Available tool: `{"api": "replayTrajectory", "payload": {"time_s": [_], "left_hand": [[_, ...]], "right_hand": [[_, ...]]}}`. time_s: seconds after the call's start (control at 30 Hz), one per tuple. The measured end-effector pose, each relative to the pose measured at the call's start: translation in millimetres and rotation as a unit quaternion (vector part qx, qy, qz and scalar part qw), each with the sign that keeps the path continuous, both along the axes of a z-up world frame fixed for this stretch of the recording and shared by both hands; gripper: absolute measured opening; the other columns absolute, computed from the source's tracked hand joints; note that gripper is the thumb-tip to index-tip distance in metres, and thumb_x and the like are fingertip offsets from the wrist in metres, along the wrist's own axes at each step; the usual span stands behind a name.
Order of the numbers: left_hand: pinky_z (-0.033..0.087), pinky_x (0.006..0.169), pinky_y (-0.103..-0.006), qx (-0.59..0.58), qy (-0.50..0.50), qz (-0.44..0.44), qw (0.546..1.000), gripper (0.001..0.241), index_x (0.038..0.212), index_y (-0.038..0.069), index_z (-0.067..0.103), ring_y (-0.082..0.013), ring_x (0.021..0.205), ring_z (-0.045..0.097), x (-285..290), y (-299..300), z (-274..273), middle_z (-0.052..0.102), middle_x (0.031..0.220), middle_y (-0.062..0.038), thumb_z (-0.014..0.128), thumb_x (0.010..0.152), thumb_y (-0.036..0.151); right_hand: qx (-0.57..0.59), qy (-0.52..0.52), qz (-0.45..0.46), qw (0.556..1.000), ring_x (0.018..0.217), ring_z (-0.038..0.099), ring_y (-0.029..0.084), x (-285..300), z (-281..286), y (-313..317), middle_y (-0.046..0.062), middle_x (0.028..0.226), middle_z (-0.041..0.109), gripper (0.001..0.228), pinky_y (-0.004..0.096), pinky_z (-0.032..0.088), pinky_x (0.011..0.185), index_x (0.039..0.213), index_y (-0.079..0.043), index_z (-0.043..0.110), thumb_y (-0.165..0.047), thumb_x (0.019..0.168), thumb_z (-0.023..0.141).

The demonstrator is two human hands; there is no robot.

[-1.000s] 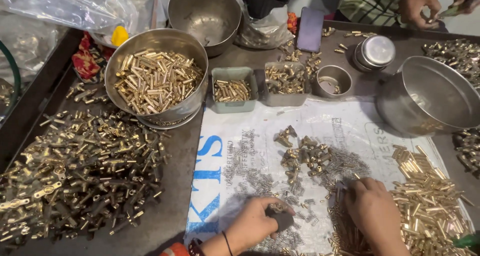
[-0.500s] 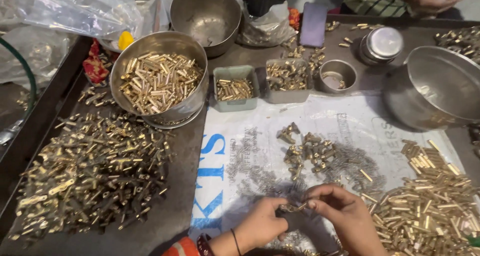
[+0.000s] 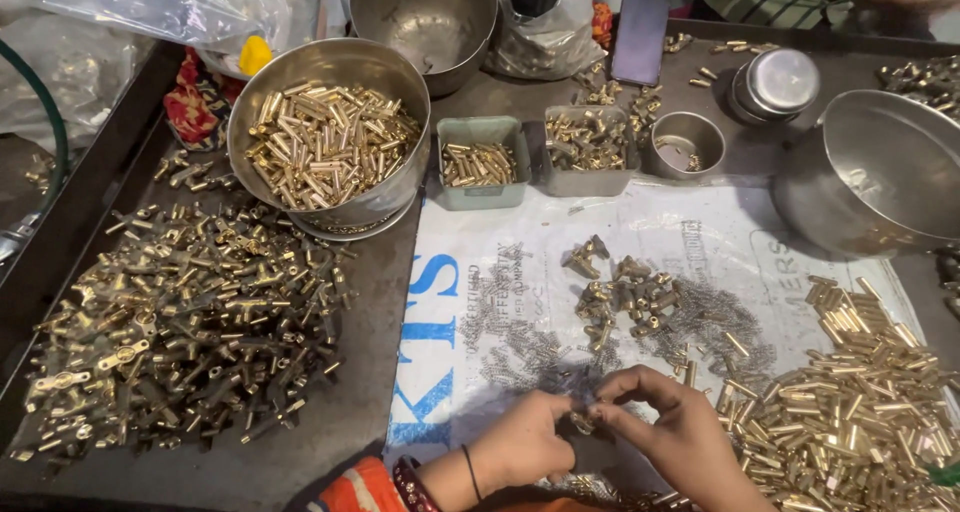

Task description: Assembling small metal pins into larger brass components on a workbench.

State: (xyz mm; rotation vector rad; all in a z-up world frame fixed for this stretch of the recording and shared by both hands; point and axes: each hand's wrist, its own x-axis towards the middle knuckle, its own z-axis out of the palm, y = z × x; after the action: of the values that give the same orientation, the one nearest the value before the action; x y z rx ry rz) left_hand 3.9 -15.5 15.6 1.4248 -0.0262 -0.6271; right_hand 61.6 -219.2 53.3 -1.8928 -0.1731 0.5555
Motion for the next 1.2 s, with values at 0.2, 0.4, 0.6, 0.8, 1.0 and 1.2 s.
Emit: {"api": "replayTrajectory", "payload": {"time_s": [0.2,0.4,0.6,0.8,1.0,1.2], "left_hand": [[0.038,0.041,-0.0184,-0.104,0.118,0.012,0.987,0.036,0.098,0.006,0.074,-0.0062,0.054,0.060,-4.7,9.2,11.3,0.069,0.073,-0.002,0.066,0.102,0.041],[0.043,0.042,-0.0246,-0.145,0.107,0.080,0.980,0.032,0.093,0.000,0.070,-0.0118,0.051,0.060,2.4,4.3,-17.9,0.067,0.070,-0.006,0.060,0.101,0.029],[0.032,0.036,-0.0263,-0.080,0.179,0.133,0.972,0.042,0.086,0.002,0.072,-0.0131,0.047,0.059,8.4,1.5,4.8,0.066,0.065,-0.005,0.054,0.101,0.037],[0.035,0.037,-0.0260,-0.112,0.156,0.094,0.977,0.060,0.079,0.002,0.069,-0.0159,0.049,0.063,9.4,-2.0,11.5,0.064,0.062,-0.008,0.047,0.106,0.051],[0.042,0.037,-0.0279,-0.188,0.164,0.105,0.963,0.056,0.087,0.000,0.069,-0.0223,0.055,0.071,5.3,6.7,5.0,0.068,0.071,-0.010,0.042,0.109,0.044],[0.040,0.033,-0.0287,-0.218,0.178,0.155,0.947,0.039,0.105,0.000,0.066,-0.0224,0.052,0.068,9.2,7.3,5.3,0.070,0.074,-0.011,0.045,0.109,0.033]], "right_hand": [[0.026,-0.068,0.097,0.993,0.100,0.075,0.018,-11.3,8.0,-1.3,0.006,0.105,0.081,0.023,0.037,0.057,0.096,0.096,-0.006,0.078,-0.005,0.073,0.084],[-0.248,-0.122,-0.070,0.959,0.097,0.081,0.018,43.6,-14.8,-79.5,-0.001,0.106,0.082,0.018,0.037,0.062,0.091,0.103,-0.017,0.081,-0.016,0.086,0.074],[-0.453,-0.283,0.013,0.845,0.102,0.070,0.023,31.1,3.6,-93.1,-0.002,0.111,0.076,0.024,0.039,0.060,0.084,0.106,-0.022,0.081,-0.032,0.085,0.074],[-0.457,-0.315,0.044,0.830,0.099,0.070,0.022,36.0,-13.2,-93.3,-0.002,0.107,0.076,0.027,0.037,0.061,0.081,0.107,-0.021,0.080,-0.030,0.083,0.071],[-0.210,-0.106,-0.090,0.968,0.089,0.081,0.020,24.6,10.7,-65.8,0.007,0.101,0.083,0.019,0.038,0.068,0.078,0.102,-0.012,0.079,-0.017,0.084,0.074],[-0.047,-0.241,0.112,0.963,0.100,0.074,0.021,-7.2,16.3,1.4,0.008,0.106,0.081,0.020,0.035,0.061,0.088,0.100,-0.007,0.078,-0.009,0.080,0.077]]}}
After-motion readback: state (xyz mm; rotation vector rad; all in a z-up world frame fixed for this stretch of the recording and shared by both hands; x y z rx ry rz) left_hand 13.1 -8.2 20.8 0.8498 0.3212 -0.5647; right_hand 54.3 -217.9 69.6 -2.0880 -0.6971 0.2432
